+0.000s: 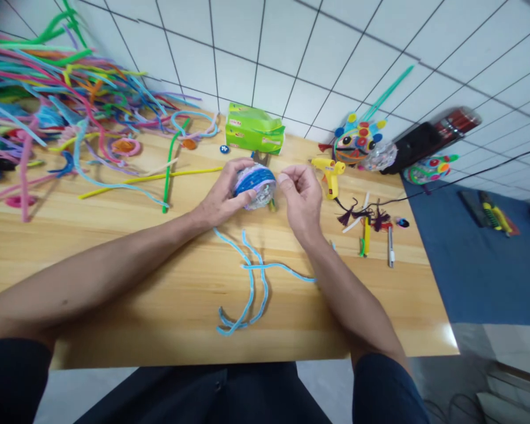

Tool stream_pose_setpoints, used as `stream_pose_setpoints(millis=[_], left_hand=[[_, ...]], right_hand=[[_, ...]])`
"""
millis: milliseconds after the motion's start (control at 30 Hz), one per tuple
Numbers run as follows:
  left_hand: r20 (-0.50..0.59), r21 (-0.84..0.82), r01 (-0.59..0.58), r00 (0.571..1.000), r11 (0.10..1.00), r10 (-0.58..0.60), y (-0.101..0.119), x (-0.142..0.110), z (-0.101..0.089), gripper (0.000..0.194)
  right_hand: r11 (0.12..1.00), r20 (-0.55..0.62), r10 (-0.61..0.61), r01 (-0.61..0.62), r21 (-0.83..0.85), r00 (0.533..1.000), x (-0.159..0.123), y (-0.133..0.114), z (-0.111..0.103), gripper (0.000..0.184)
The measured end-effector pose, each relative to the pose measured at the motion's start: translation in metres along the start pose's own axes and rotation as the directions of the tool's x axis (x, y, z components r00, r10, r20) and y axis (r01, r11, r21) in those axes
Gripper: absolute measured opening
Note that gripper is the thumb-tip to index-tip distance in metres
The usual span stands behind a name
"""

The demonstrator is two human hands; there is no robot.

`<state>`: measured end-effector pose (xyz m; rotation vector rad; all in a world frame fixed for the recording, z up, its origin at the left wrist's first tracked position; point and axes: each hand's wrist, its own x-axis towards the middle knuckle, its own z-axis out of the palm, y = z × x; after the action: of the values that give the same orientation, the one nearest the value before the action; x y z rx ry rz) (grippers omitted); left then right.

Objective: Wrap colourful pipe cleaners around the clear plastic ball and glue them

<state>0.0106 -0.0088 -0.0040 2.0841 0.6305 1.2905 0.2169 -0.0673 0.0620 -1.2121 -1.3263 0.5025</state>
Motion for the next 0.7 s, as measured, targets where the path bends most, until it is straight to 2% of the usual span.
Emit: stream_pose_setpoints(millis=[133,200,267,367,533,600,700], left_hand=[[-0.031,-0.015,0.014,0.999,1.000,-0.015,-0.002,0.000,0.004,0.066],[-0.046,-0.026,0.016,0.999,1.000,-0.017,-0.002,0.001,0.007,0.066],[-0.059,-0.036,0.001,0.998,0.999,-0.003,-0.003,0.001,0.009,0.065],[-0.071,-0.038,-0.018,0.997,0.999,0.016,-0.006,0.001,0.011,0.066],[-0.086,-0.037,-0.036,0.996,0.999,0.033,-0.009,0.001,0.012,0.071],[-0.081,-0.036,-0.047,0.996,0.998,0.044,-0.009,0.001,0.012,0.072],[-0.060,-0.038,-0.035,0.998,0.999,0.032,-0.009,0.001,0.010,0.071]], right_hand=[[0.993,-0.031,0.085,-0.082,0.081,0.996,0.016,-0.017,-0.033,0.039],[0.982,0.006,0.160,-0.160,0.102,0.987,0.019,-0.027,-0.051,0.039],[0.980,0.038,0.188,-0.190,0.055,0.981,0.014,-0.035,-0.059,0.036],[0.986,0.120,0.152,-0.142,-0.083,0.981,-0.004,-0.034,-0.049,0.024],[0.945,0.226,-0.102,0.166,-0.283,0.969,-0.033,-0.013,-0.010,0.024],[0.919,0.236,-0.169,0.240,-0.314,0.957,-0.037,-0.007,-0.004,0.023],[0.886,0.240,-0.206,0.285,-0.366,0.949,-0.038,-0.002,-0.003,0.018]])
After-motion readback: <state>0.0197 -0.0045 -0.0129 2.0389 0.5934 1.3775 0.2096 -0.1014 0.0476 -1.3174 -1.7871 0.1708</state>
